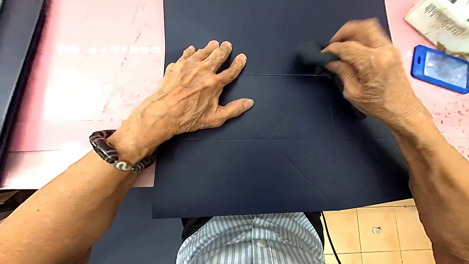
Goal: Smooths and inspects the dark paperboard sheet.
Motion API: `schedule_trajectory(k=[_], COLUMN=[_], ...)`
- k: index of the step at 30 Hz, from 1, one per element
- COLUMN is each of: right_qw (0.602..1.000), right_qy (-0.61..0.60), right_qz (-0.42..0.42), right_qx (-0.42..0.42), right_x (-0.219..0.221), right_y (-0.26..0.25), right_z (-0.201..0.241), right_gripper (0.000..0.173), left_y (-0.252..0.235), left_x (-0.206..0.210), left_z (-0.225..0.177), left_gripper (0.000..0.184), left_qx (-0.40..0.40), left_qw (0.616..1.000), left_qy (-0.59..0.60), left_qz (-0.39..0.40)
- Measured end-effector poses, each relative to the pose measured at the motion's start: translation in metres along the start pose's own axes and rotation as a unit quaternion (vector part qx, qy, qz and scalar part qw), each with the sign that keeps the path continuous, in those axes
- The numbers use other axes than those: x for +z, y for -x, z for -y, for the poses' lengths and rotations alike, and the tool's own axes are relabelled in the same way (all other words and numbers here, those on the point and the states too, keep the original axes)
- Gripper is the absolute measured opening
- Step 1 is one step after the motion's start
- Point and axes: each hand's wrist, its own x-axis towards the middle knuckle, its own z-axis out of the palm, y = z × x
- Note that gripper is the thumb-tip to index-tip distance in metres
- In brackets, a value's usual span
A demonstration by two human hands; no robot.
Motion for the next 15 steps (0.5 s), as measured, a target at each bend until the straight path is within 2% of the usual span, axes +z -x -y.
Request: schedule_trajectory(k=[2,5,9,13,15], right_qw=[0.999,0.997,0.990,0.983,0.980], right_qy=[-0.007,0.037,0.107,0.075,0.085], right_qz=[0.037,0.057,0.069,0.057,0.042], right_qx=[-0.021,-0.021,0.056,0.158,0.173], right_x=[0.004,0.003,0.006,0.004,0.007], right_y=[0.000,0.005,0.003,-0.004,-0.007], right_z=[-0.005,-0.007,-0.001,0.003,0.000], right_gripper=[0.034,0.029,0.034,0.041,0.038], left_y=[0.000,-0.002,-0.001,-0.001,-0.002], left_x=[-0.001,-0.001,-0.002,0.000,0.001], left_z=[0.000,-0.001,-0.001,-0.001,0.001], left_gripper=[0.091,0.091,0.092,0.092,0.093], left_qx=[-0.002,0.003,-0.002,0.009,0.014], left_qw=[1.000,1.000,1.000,1.000,1.000], left_qy=[-0.002,-0.003,0.000,0.005,0.006], left_qz=[0.004,0.005,0.007,-0.005,-0.011])
